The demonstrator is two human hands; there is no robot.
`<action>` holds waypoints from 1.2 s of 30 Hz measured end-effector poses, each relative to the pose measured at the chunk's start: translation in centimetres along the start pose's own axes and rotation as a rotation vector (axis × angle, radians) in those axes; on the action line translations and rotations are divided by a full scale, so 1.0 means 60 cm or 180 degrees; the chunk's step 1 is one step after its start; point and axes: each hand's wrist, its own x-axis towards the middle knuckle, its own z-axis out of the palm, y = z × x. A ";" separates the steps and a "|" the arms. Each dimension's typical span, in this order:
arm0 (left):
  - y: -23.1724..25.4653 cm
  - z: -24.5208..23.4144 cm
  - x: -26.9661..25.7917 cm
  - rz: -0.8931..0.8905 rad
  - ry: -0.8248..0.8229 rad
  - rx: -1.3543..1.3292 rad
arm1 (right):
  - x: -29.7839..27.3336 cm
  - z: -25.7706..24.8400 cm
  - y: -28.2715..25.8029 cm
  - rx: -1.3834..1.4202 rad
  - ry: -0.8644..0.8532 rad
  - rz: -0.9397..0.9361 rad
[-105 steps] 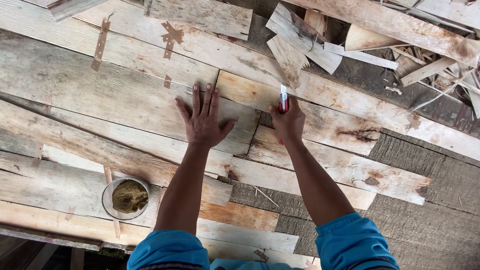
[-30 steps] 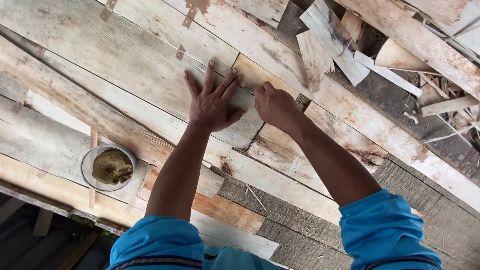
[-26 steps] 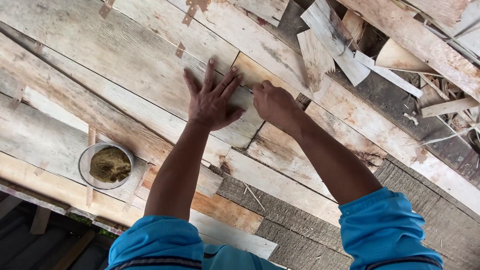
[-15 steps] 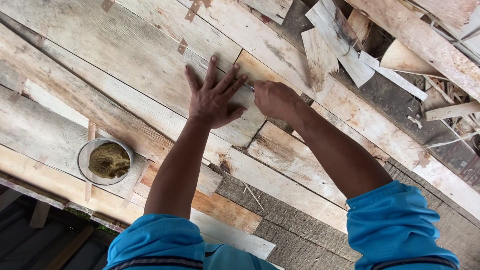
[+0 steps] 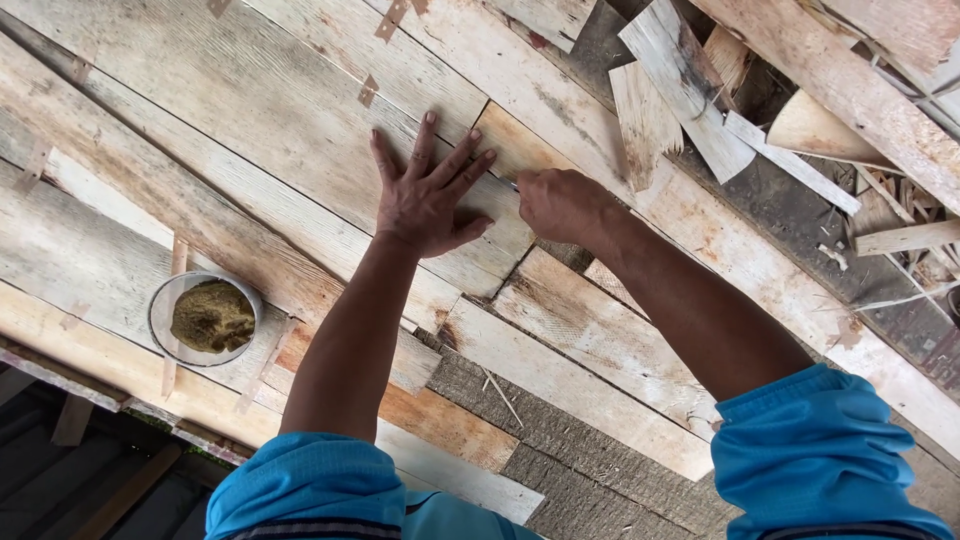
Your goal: Fitting and trimming thin wooden planks using a utility knife to create a flat surface
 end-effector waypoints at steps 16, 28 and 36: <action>0.001 0.003 0.001 0.0011 0.0047 0.0021 | -0.028 0.033 0.027 -0.0174 -0.0100 0.0133; -0.005 0.000 -0.002 0.0419 0.0112 -0.0069 | -0.085 0.051 0.029 -0.0710 0.0106 0.0102; 0.003 0.003 0.003 -0.0034 0.0077 -0.0048 | -0.122 0.077 0.047 -0.1657 0.0730 -0.0213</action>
